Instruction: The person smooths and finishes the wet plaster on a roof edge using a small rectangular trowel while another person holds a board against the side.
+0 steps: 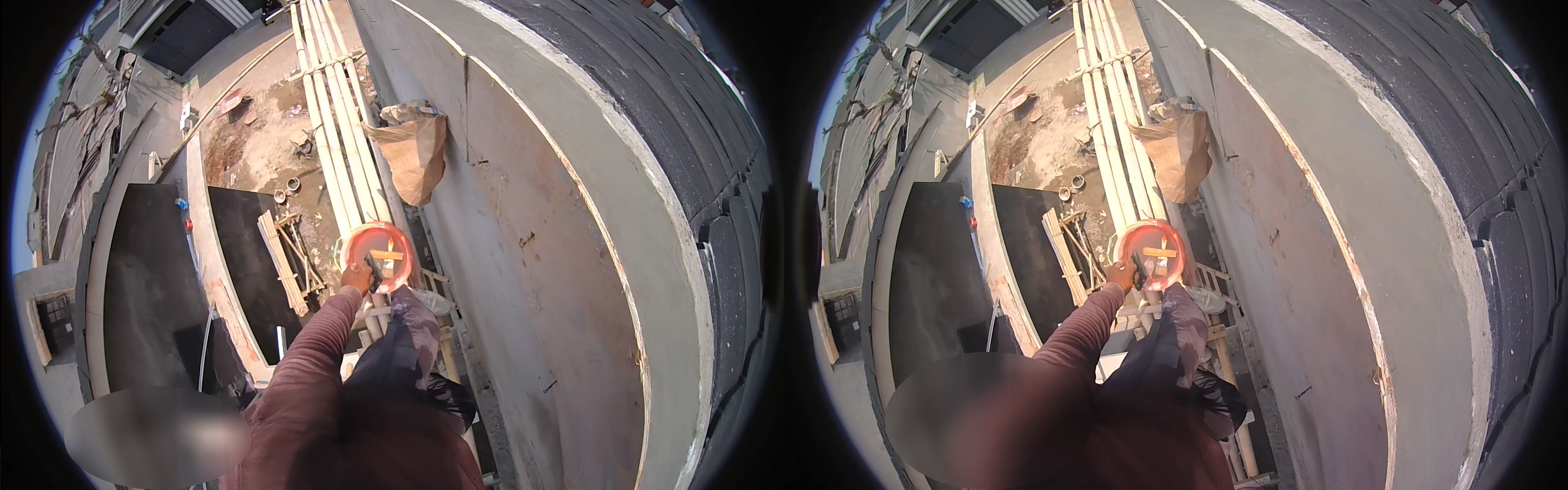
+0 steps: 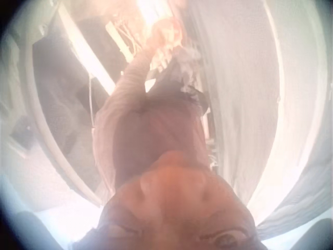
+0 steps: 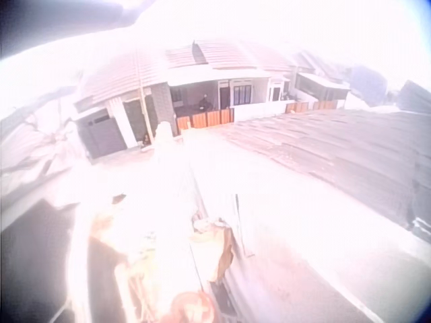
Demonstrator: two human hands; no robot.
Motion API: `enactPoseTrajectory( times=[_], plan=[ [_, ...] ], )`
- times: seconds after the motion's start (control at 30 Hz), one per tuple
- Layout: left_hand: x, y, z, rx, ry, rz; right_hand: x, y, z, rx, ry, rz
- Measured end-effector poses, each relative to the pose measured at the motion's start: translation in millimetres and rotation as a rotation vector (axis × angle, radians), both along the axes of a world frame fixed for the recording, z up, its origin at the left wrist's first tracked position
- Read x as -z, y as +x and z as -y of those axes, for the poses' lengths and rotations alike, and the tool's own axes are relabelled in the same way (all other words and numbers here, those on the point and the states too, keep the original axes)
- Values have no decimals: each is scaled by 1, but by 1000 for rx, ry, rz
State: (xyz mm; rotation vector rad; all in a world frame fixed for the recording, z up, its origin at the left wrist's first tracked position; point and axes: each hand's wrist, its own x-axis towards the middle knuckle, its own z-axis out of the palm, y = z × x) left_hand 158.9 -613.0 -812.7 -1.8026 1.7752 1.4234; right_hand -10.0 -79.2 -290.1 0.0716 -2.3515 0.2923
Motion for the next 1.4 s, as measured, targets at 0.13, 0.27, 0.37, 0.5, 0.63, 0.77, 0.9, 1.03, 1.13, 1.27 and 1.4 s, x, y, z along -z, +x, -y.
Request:
enactPoseTrajectory(
  times=[0.13, 0.27, 0.37, 0.5, 0.63, 0.77, 0.9, 1.03, 1.13, 1.27, 1.4],
  plan=[
    [19, 6, 1, 181, -111, 182, 24, -20, 0, -32, 13, 44],
    [58, -2, 14, 196, -206, 243, 44, -36, -4, -72, 33, 95],
    [100, -12, 20, 238, -170, 299, 57, -46, -1, -77, 58, 126],
    [183, -7, 25, 373, -243, 391, 73, -64, -6, -78, 72, 155],
    [237, -16, 10, 487, -528, 314, 83, -75, -10, -74, 90, 179],
    [269, -30, 21, 481, -473, 289, 89, -85, -12, -69, 117, 197],
    [313, -40, 29, 487, -378, 355, 88, -88, -8, -51, 138, 196],
    [343, -32, 32, 422, -159, 423, 103, -104, -14, -59, 138, 220],
    [325, -39, 23, 330, -80, 476, 96, -108, -12, -73, 149, 209],
    [278, -30, 5, 228, -434, 470, 82, -108, -14, -98, 150, 170],
    [217, -34, 35, 17, -115, 345, 25, -68, -29, -35, 163, 26]
  ],
)
